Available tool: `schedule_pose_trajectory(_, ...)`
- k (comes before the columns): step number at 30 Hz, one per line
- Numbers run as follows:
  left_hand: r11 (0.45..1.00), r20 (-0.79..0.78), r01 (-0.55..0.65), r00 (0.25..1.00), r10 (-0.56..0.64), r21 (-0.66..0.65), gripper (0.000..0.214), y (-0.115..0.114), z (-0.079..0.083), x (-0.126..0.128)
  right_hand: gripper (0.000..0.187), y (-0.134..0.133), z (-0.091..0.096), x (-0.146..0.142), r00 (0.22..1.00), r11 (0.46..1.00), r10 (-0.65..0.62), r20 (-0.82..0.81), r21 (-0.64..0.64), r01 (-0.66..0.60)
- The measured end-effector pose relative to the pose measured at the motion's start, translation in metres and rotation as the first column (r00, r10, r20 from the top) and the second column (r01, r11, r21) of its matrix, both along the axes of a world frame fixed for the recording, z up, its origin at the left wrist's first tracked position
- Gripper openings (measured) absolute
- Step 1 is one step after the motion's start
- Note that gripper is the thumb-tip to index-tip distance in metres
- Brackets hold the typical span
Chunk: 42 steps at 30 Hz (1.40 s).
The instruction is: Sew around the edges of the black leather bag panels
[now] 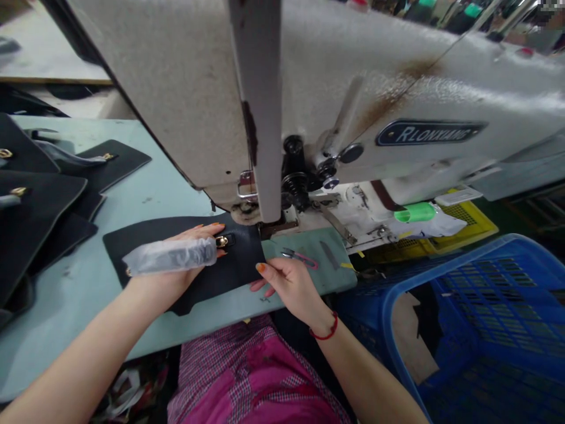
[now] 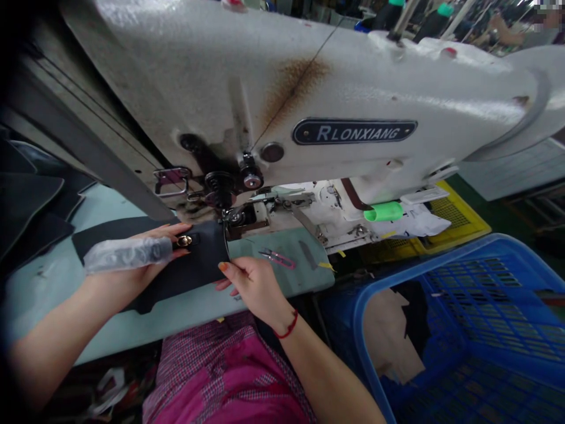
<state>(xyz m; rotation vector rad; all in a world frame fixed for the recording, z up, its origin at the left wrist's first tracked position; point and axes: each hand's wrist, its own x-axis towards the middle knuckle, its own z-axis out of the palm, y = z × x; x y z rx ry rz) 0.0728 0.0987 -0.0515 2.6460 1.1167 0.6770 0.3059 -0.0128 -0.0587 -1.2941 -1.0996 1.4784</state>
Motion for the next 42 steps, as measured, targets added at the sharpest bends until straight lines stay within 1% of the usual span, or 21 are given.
schedule_pose_trajectory(4, 0.998, -0.107, -0.053, 0.993, 0.051, -0.017, 0.054, -0.003, 0.011, 0.0, 0.045, 0.008, 0.001, 0.005, 0.988, 0.993, 0.059, -0.142, -0.095, -0.073)
schedule_pose_trajectory(8, 0.993, -0.168, -0.115, 0.98, 0.11, -0.021, 0.057, -0.002, 0.015, -0.001, 0.047, 0.015, 0.006, 0.008, 0.962, 0.978, 0.112, -0.25, -0.143, -0.151)
schedule_pose_trajectory(12, 0.994, -0.152, -0.112, 0.982, 0.108, -0.018, 0.062, 0.0, 0.016, 0.0, 0.045, 0.016, 0.008, 0.008, 0.942, 0.971, 0.101, -0.32, -0.173, -0.163)
schedule_pose_trajectory(17, 0.992, -0.116, -0.111, 0.988, 0.103, -0.064, 0.056, 0.001, 0.019, 0.001, 0.042, 0.015, 0.006, 0.006, 0.928, 0.971, 0.085, -0.364, -0.178, -0.159)
schedule_pose_trajectory(23, 0.989, -0.109, -0.111, 0.989, 0.1, -0.1, 0.056, 0.001, 0.024, 0.002, 0.041, 0.014, 0.003, 0.004, 0.919, 0.973, 0.069, -0.389, -0.177, -0.148)
schedule_pose_trajectory(29, 0.994, -0.153, -0.093, 0.985, 0.082, -0.062, 0.057, 0.0, 0.025, 0.002, 0.041, 0.013, -0.001, 0.002, 0.918, 0.976, 0.055, -0.392, -0.173, -0.132)
schedule_pose_trajectory(33, 0.995, -0.203, -0.084, 0.976, 0.073, -0.048, 0.061, 0.002, 0.025, 0.002, 0.041, 0.012, 0.0, 0.001, 0.922, 0.98, 0.045, -0.385, -0.163, -0.116)
schedule_pose_trajectory(35, 0.996, -0.202, -0.08, 0.977, 0.068, -0.051, 0.062, 0.002, 0.026, 0.002, 0.043, 0.012, 0.0, 0.0, 0.927, 0.983, 0.04, -0.372, -0.151, -0.103)
schedule_pose_trajectory(39, 0.996, -0.21, -0.081, 0.975, 0.071, -0.042, 0.057, 0.0, 0.027, 0.002, 0.048, 0.008, -0.005, -0.004, 0.966, 0.992, 0.024, -0.257, -0.112, -0.054)
schedule_pose_trajectory(40, 0.995, -0.195, -0.075, 0.979, 0.062, -0.063, 0.055, 0.0, 0.026, 0.002, 0.049, 0.007, -0.008, -0.006, 0.978, 0.996, 0.009, -0.21, -0.088, -0.029)
schedule_pose_trajectory(42, 0.989, -0.115, -0.05, 0.993, 0.034, -0.141, 0.051, 0.001, 0.021, -0.001, 0.05, 0.005, -0.014, -0.008, 0.994, 0.999, -0.03, -0.109, -0.022, 0.027)
